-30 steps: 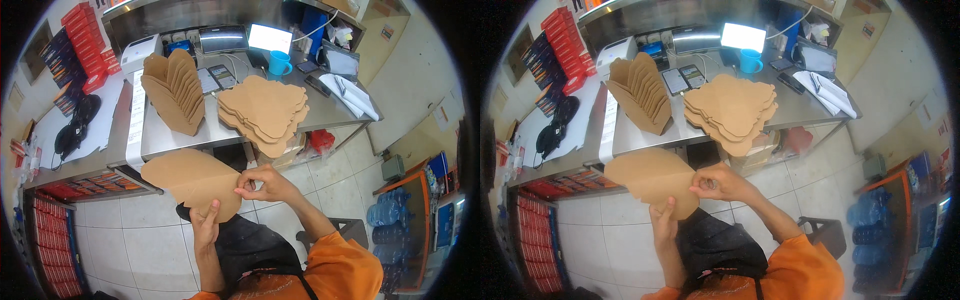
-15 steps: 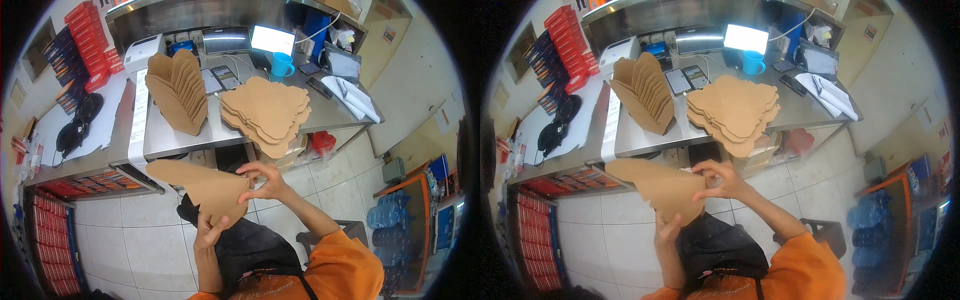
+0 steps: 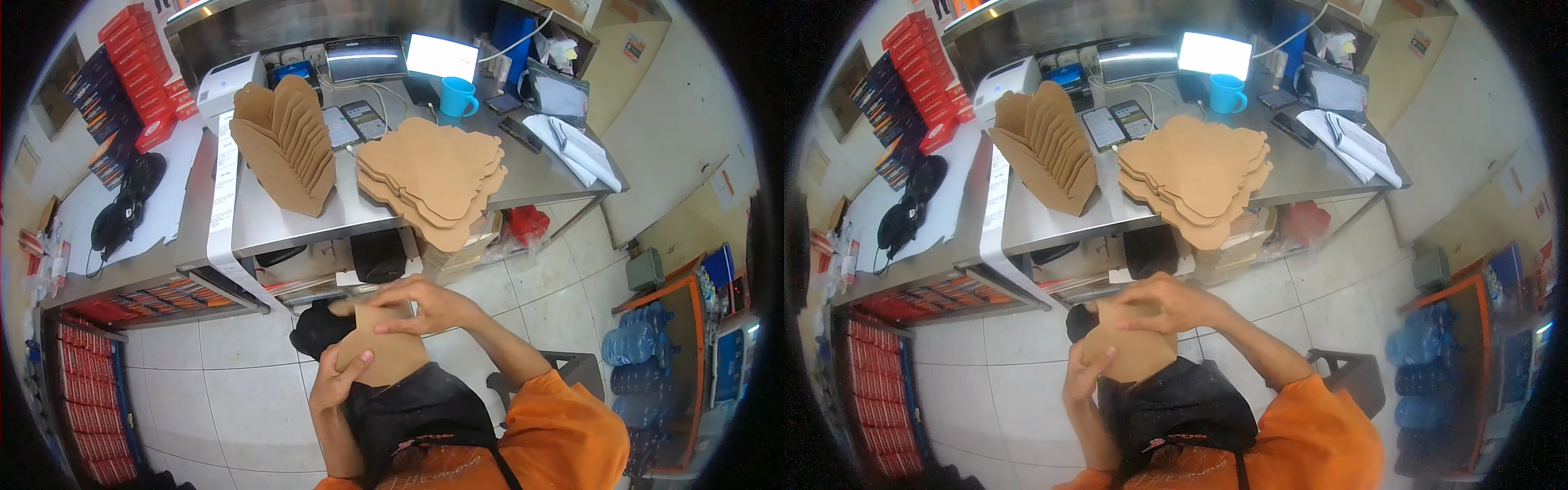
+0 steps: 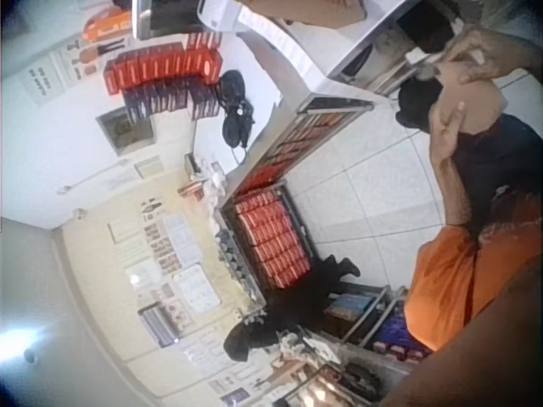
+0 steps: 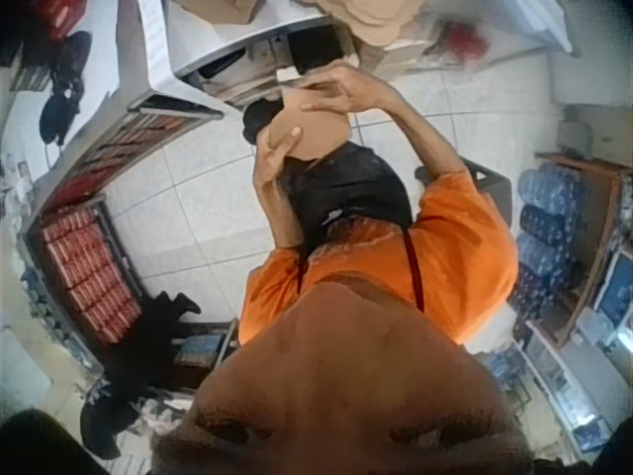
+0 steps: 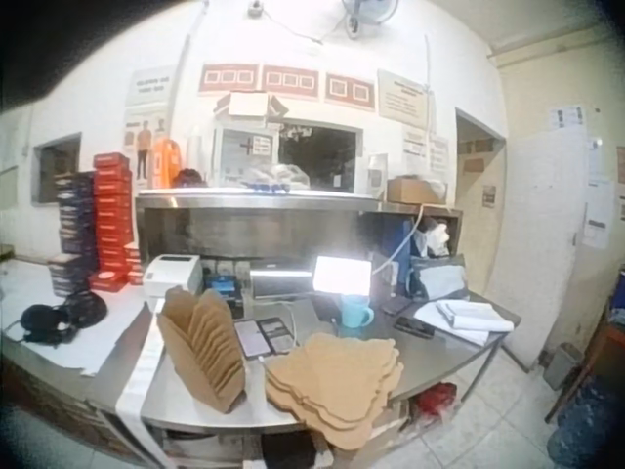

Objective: The person folds cardboard pieces by hand to assemble small food containers and stacks the completed containers into a large pile on a stainless steel counter.

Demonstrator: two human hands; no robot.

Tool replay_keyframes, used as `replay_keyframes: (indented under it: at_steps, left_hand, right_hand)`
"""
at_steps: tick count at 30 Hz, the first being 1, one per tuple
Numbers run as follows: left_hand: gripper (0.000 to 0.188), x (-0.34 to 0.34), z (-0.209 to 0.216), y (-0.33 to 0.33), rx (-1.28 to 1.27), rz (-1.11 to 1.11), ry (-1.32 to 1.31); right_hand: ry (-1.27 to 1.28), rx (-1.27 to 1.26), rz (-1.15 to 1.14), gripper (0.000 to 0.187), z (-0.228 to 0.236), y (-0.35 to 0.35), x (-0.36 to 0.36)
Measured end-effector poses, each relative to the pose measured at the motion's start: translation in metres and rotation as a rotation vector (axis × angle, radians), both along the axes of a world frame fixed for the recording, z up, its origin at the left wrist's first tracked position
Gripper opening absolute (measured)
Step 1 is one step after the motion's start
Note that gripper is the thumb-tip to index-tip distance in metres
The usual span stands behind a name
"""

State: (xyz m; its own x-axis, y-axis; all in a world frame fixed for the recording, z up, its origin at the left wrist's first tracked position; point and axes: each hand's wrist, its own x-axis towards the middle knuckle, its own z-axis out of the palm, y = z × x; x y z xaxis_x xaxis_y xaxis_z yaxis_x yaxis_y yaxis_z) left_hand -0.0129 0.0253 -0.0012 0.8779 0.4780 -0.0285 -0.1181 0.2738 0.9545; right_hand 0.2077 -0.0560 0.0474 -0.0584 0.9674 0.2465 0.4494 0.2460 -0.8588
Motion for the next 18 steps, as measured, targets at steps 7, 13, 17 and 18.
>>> replay_keyframes:
  at_steps: [7,13,17,18]
  left_hand:
    - [0.032,0.011,0.005,-0.001,-0.044,0.052,0.097]
    - [0.037,0.022,0.002,-0.006,0.066,0.141,-0.033]
    - [0.040,0.020,-0.006,-0.007,0.006,0.134,-0.164]
    - [0.040,0.018,-0.010,-0.008,-0.031,0.123,-0.195]
  right_hand:
    - [0.279,-0.175,-0.178,0.022,-0.011,-0.019,-0.002]
    - [0.144,0.018,-0.416,0.029,-0.010,-0.018,-0.012]
    - [-0.018,0.186,-0.392,0.029,0.004,-0.016,-0.009]
    - [0.001,0.185,-0.375,0.029,0.002,-0.017,-0.011]
